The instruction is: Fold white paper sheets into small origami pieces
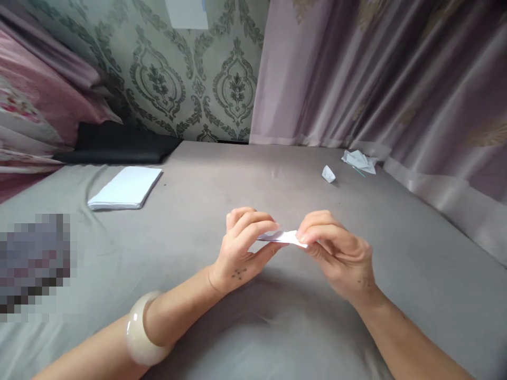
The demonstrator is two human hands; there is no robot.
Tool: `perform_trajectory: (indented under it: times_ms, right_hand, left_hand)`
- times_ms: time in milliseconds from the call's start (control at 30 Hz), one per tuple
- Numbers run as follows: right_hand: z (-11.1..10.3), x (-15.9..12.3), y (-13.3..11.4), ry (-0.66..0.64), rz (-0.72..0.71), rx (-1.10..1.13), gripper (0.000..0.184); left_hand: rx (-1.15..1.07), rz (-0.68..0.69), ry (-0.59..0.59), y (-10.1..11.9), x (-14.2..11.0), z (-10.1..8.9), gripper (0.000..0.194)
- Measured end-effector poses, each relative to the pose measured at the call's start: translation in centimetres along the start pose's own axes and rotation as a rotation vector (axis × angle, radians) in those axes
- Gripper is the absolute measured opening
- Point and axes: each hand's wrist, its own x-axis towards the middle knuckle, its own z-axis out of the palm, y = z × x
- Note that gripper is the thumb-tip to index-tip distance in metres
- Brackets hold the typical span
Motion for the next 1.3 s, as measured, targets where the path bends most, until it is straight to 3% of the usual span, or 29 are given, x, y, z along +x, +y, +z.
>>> perform_trajectory:
  times_ms: [267, 400, 733, 1000, 1167, 1300]
  right_hand:
    - [-0.2, -0.1, 0.0, -0.020, -0.114, -0.032, 0.033]
    - [0.0, -0.1, 0.1, -0.032, -0.105, -0.048, 0.030]
    - [0.3, -0.2, -0.6, -0.007, -0.073, -0.085, 0.025]
    - [0.3, -0.1, -0.7, 0.049, -0.007, -0.024, 0.026]
    - [0.7, -0.1, -0.5, 0.142, 0.193, 0.025, 0.012]
    - [0.8, -0.2, 0.4, 0.222, 0.315, 0.031, 0.005]
  left_hand:
    - [0.176, 0.164, 0.085, 0.3, -0.1, -0.5, 0.021]
    - [0.223, 0.239, 0.057, 0.6, -0.3, -0.5, 0.013]
    - [0.197, 0.217, -0.061, 0.0, -0.2, -0.7, 0.022]
    - [0.096, 0.130, -0.134, -0.2, -0.1, -0.3, 0.023]
    - [0.037, 0.030, -0.183, -0.1, 0.0, 0.0, 0.015]
    - [-0.102, -0.131, -0.296, 0.0, -0.1, 0.3, 0.009]
